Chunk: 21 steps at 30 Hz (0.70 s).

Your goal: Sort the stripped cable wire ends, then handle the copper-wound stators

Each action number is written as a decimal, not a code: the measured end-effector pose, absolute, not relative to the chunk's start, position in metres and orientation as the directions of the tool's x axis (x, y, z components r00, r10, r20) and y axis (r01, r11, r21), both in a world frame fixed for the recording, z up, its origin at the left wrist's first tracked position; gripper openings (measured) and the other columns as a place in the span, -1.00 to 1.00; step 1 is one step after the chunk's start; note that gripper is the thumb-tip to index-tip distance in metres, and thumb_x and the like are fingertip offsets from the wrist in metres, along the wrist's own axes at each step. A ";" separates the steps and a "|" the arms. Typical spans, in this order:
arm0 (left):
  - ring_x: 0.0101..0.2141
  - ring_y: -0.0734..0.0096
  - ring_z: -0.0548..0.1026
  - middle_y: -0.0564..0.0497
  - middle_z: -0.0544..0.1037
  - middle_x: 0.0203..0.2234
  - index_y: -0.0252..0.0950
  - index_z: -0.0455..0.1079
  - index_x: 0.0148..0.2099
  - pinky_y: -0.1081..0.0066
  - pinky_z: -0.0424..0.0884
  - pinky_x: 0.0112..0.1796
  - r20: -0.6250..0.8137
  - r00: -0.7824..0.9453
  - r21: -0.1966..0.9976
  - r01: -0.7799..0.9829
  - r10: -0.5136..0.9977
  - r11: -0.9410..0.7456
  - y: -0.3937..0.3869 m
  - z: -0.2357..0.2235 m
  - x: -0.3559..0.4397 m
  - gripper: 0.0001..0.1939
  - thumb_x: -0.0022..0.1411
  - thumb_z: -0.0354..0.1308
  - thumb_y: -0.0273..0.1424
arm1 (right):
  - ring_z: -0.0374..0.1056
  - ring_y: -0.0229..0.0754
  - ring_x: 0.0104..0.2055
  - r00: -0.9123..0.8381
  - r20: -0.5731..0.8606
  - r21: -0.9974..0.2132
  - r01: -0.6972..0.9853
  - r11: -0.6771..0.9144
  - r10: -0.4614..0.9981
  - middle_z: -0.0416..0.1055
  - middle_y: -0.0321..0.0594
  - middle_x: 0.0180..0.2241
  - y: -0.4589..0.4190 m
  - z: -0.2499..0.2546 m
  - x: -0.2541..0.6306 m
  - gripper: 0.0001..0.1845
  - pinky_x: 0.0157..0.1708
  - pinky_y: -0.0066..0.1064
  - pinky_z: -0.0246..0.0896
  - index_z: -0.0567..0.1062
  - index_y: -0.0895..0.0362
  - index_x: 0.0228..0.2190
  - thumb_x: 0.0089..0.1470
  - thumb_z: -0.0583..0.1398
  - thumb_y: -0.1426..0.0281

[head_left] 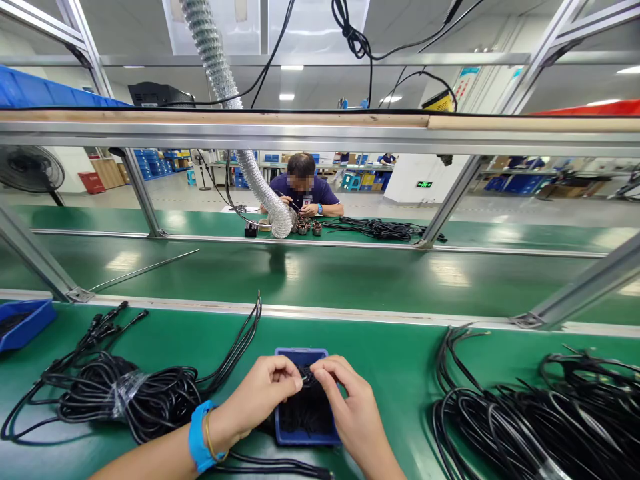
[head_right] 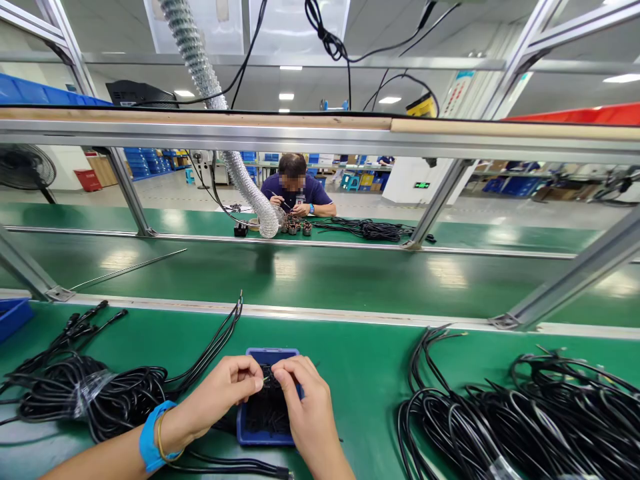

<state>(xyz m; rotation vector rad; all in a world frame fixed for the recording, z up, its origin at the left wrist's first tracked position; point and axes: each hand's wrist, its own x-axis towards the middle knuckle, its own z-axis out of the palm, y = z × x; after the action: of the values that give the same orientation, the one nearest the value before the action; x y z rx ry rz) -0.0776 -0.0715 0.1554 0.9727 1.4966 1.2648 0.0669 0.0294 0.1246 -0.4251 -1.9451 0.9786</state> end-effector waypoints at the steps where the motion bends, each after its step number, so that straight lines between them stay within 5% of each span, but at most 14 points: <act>1: -0.47 0.45 0.25 0.11 0.33 -0.53 -0.34 0.38 -0.38 0.42 0.18 -0.42 -0.153 -0.264 0.987 0.009 0.952 0.161 -0.071 0.155 -0.078 -0.78 0.06 0.20 -0.25 | 0.44 -0.23 -0.33 -0.537 0.575 -0.764 -0.084 0.640 0.617 0.53 -0.31 -0.40 0.029 0.125 0.067 -0.81 -0.27 -0.49 0.31 0.56 0.05 -0.37 0.28 0.18 0.39; 15: -0.45 0.45 0.29 0.08 0.37 -0.51 -0.34 0.38 -0.37 0.41 0.21 -0.38 -0.131 -0.250 0.991 -0.025 0.959 0.129 -0.071 0.150 -0.077 -0.73 0.09 0.25 -0.22 | 0.36 -0.22 -0.40 -0.540 0.616 -0.700 -0.041 0.713 0.574 0.49 -0.33 -0.47 0.027 0.118 0.064 -0.82 -0.35 -0.44 0.26 0.54 0.05 -0.44 0.23 0.25 0.39; 21: -0.35 0.41 0.30 0.08 0.34 -0.42 -0.33 0.35 -0.21 0.38 0.26 -0.28 -0.109 -0.289 0.994 -0.055 0.951 0.098 -0.074 0.148 -0.078 -0.79 0.13 0.17 -0.33 | 0.41 -0.15 -0.25 -0.644 0.549 -0.698 -0.001 0.717 0.533 0.51 -0.22 -0.31 0.034 0.126 0.071 -0.84 -0.23 -0.38 0.31 0.60 0.04 -0.32 0.22 0.19 0.41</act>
<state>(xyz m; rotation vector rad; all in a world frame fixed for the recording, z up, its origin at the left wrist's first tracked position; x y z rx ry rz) -0.0784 -0.0737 0.1482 0.9467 1.4393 1.3587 0.0708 0.0337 0.1256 -0.4027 -2.1333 0.8673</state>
